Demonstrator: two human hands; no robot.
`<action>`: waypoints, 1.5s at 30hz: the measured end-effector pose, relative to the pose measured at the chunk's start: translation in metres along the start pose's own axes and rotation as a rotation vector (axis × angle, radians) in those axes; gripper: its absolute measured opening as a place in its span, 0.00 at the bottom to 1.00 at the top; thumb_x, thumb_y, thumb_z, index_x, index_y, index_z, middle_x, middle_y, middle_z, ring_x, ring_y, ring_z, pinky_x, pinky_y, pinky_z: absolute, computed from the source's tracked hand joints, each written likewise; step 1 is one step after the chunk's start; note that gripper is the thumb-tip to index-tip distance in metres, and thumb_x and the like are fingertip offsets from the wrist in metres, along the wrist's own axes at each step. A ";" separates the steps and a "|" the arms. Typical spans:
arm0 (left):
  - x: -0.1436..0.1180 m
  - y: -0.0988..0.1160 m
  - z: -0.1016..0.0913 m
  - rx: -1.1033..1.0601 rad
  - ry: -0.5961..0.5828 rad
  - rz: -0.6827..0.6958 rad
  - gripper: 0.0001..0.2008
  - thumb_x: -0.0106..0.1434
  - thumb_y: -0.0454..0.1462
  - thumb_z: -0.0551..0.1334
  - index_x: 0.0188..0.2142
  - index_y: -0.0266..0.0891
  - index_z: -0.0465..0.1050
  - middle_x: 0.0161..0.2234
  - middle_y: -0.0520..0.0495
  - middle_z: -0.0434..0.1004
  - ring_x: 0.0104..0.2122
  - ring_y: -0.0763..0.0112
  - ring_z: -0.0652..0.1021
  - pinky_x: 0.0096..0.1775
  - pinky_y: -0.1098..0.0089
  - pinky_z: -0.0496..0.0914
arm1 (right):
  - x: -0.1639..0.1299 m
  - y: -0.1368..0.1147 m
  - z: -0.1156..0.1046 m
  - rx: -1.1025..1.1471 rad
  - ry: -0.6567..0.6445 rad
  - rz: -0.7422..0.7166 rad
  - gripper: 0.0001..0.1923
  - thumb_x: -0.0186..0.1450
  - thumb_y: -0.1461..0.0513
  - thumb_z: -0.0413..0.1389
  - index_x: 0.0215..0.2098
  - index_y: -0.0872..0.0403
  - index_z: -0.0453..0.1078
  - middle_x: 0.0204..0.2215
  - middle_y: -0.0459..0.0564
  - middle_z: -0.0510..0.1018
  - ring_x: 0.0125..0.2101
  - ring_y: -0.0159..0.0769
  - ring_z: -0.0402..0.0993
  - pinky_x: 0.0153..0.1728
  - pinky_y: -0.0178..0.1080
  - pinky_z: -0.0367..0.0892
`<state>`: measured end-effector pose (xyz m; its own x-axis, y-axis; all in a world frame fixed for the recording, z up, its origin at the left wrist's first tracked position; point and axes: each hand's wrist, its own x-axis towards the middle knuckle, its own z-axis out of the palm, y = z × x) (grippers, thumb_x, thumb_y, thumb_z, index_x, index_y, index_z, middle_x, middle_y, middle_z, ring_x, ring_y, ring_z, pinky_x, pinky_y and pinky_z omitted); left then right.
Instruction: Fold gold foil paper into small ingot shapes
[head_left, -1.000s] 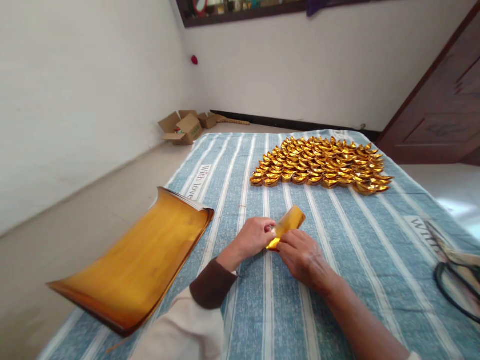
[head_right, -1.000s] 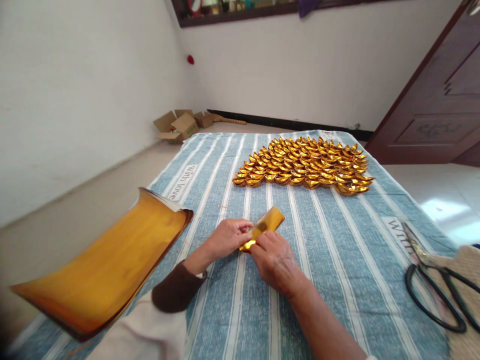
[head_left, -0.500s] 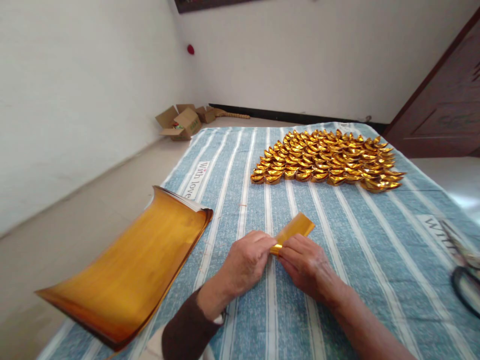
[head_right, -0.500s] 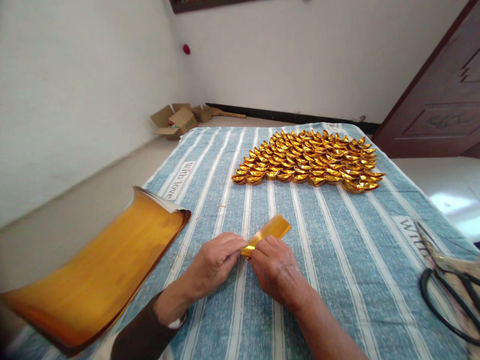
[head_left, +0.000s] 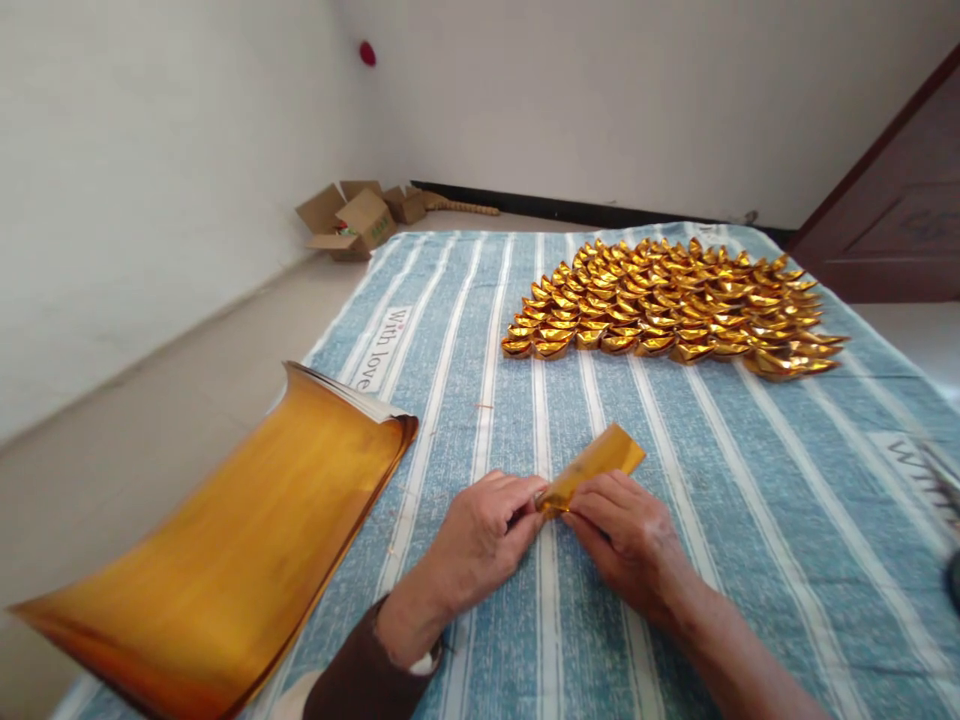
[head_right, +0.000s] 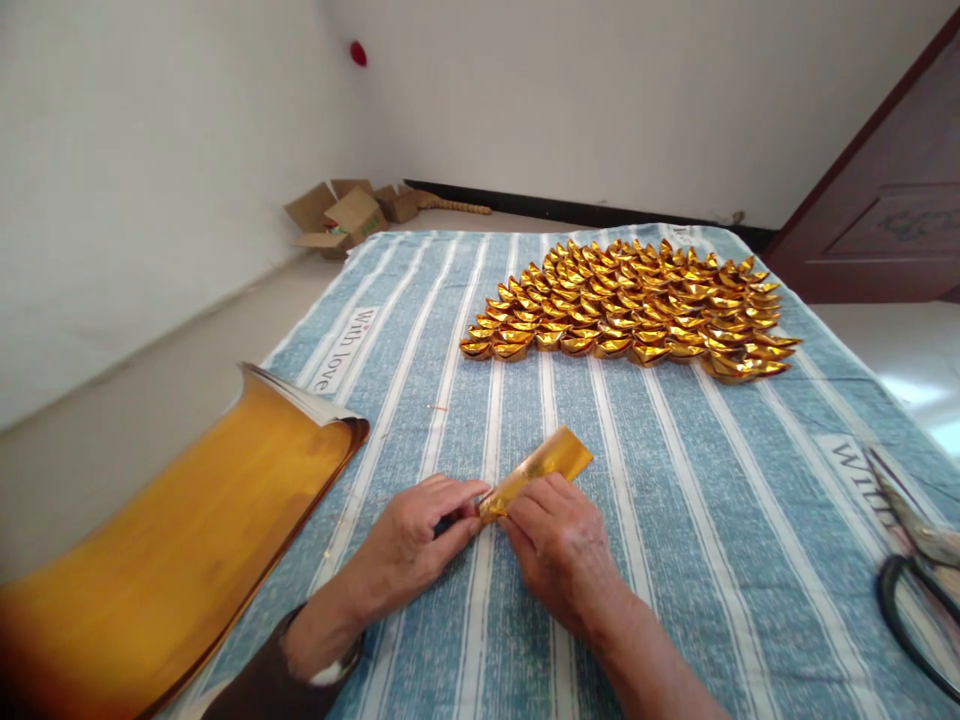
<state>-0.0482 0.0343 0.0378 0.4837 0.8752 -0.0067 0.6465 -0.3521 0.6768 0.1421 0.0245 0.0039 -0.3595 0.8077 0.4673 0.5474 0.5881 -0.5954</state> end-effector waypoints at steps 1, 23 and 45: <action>0.000 0.000 0.000 0.001 -0.002 -0.006 0.06 0.63 0.33 0.58 0.38 0.39 0.73 0.27 0.52 0.71 0.31 0.68 0.70 0.35 0.68 0.64 | 0.000 0.000 0.000 0.002 0.004 0.007 0.10 0.68 0.66 0.51 0.30 0.56 0.72 0.27 0.50 0.74 0.31 0.35 0.68 0.35 0.40 0.64; 0.002 -0.004 0.005 0.088 -0.002 0.053 0.07 0.65 0.34 0.55 0.39 0.40 0.72 0.29 0.50 0.73 0.32 0.67 0.71 0.34 0.68 0.65 | -0.002 -0.006 0.002 -0.097 0.066 0.068 0.13 0.68 0.65 0.51 0.27 0.55 0.72 0.32 0.52 0.76 0.34 0.36 0.71 0.36 0.41 0.67; 0.000 0.002 0.009 0.152 0.018 -0.047 0.06 0.64 0.35 0.59 0.33 0.40 0.75 0.30 0.48 0.71 0.35 0.65 0.70 0.36 0.66 0.66 | -0.003 -0.007 0.002 -0.199 0.039 0.124 0.14 0.69 0.64 0.49 0.25 0.53 0.66 0.23 0.47 0.69 0.27 0.35 0.64 0.31 0.39 0.58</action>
<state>-0.0418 0.0308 0.0329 0.4410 0.8973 -0.0220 0.7506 -0.3552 0.5572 0.1379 0.0179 0.0060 -0.2528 0.8688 0.4258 0.7251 0.4615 -0.5111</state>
